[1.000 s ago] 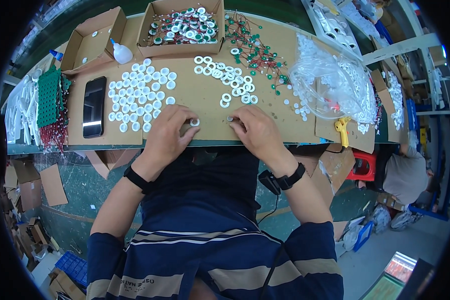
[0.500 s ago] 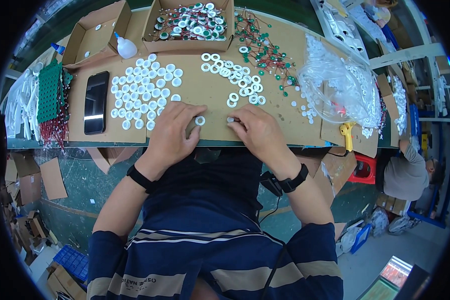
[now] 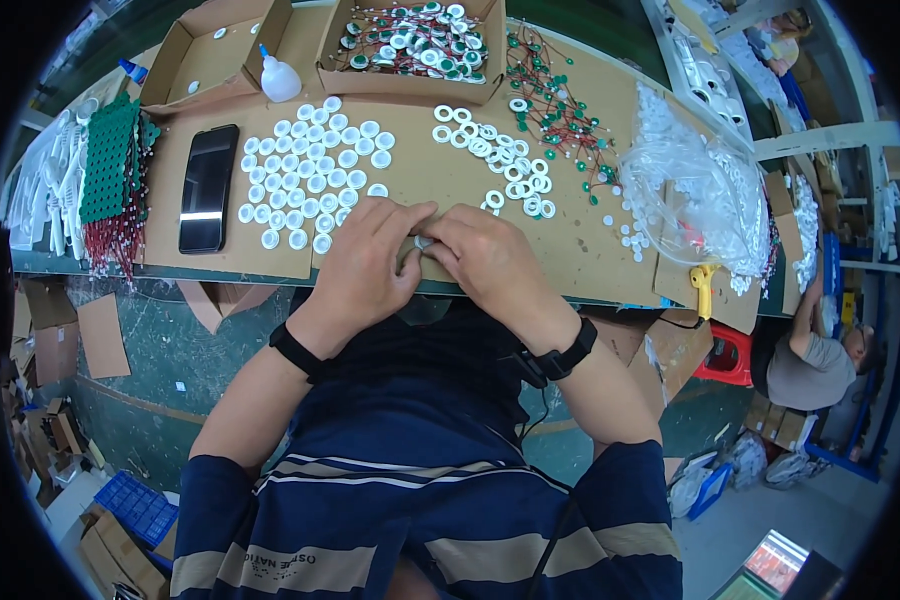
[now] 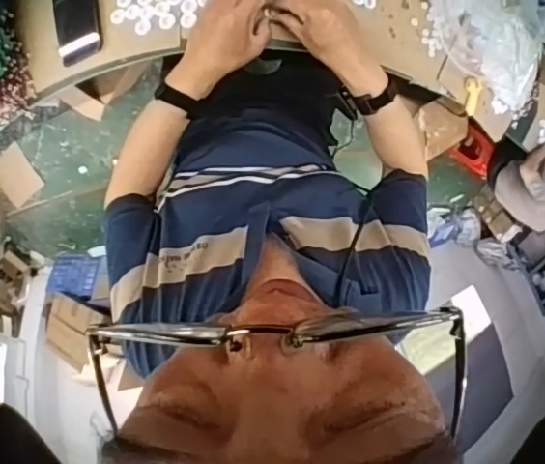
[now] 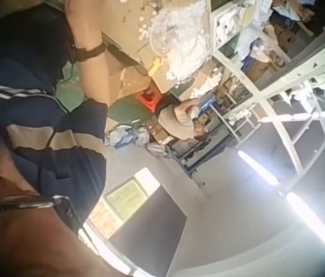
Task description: The person assembles components by hand, picking up a white plastic ring and a small circuit board from the table. They press the circuit board into the center of the ring and place the completed assembly back onto the work surface, repeating this process.
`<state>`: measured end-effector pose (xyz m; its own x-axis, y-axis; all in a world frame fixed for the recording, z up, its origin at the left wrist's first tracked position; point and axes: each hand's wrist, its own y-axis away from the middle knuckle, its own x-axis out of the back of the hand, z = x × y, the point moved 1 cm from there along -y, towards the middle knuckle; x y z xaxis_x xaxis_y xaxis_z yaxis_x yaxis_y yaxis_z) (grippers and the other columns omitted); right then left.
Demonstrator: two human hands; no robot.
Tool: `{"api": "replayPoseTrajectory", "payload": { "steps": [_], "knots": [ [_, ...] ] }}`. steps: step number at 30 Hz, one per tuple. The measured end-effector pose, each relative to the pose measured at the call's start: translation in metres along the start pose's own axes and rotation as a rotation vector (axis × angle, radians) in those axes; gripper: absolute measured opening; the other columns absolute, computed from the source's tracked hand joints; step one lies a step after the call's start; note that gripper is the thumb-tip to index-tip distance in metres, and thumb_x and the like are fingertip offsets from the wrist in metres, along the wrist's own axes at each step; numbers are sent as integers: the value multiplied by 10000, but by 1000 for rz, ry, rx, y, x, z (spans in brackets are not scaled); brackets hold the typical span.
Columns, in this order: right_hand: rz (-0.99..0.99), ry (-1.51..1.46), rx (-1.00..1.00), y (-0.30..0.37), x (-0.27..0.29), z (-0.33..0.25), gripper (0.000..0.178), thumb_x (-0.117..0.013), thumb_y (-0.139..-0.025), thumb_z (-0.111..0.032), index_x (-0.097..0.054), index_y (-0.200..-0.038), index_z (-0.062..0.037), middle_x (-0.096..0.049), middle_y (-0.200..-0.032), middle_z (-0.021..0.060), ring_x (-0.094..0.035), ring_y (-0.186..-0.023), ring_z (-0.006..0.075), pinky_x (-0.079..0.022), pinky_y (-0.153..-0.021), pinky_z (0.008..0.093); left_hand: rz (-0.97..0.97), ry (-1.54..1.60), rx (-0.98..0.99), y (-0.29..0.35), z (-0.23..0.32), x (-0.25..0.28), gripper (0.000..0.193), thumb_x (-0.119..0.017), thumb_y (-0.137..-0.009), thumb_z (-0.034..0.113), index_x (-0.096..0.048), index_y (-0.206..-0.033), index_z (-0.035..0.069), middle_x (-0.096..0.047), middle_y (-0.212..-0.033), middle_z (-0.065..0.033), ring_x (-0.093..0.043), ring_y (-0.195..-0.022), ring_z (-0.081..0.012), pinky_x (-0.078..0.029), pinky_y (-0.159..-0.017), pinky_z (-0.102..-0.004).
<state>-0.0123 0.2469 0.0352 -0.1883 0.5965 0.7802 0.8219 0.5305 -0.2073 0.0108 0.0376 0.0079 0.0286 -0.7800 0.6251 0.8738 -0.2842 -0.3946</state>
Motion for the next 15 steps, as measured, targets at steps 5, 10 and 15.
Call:
{"api": "replayPoseTrajectory", "payload": {
  "steps": [5, 10, 15],
  "knots": [
    [-16, -28, -18, -2, -1, 1, 207, -895, -938, -62, -838, -1137, -46, -791, -1029, 117, -785, -947, 356, -635, -829, 431, -7, -9, -2, 1, 0, 1, 575, -768, -859, -35, -732, -1428, 38, -730, -1126, -160, -687, -1133, -377, -573, -1043, -501],
    [-40, -55, -38, -3, 1, 0, 202, -890, -943, -59, -846, -1137, -31, -806, -1044, 128, -791, -949, 364, -639, -840, 426, -25, 2, 10, 0, -1, 1, 576, -765, -861, -37, -729, -1431, 36, -731, -1125, -162, -687, -1125, -377, -573, -1038, -500],
    [-36, -73, -33, -1, 2, 1, 207, -880, -944, -45, -854, -1148, -27, -818, -1052, 141, -799, -946, 367, -642, -842, 420, -17, -2, 5, 0, -1, 1, 574, -765, -862, -39, -729, -1429, 35, -732, -1122, -164, -687, -1121, -377, -572, -1033, -499]
  ]
}}
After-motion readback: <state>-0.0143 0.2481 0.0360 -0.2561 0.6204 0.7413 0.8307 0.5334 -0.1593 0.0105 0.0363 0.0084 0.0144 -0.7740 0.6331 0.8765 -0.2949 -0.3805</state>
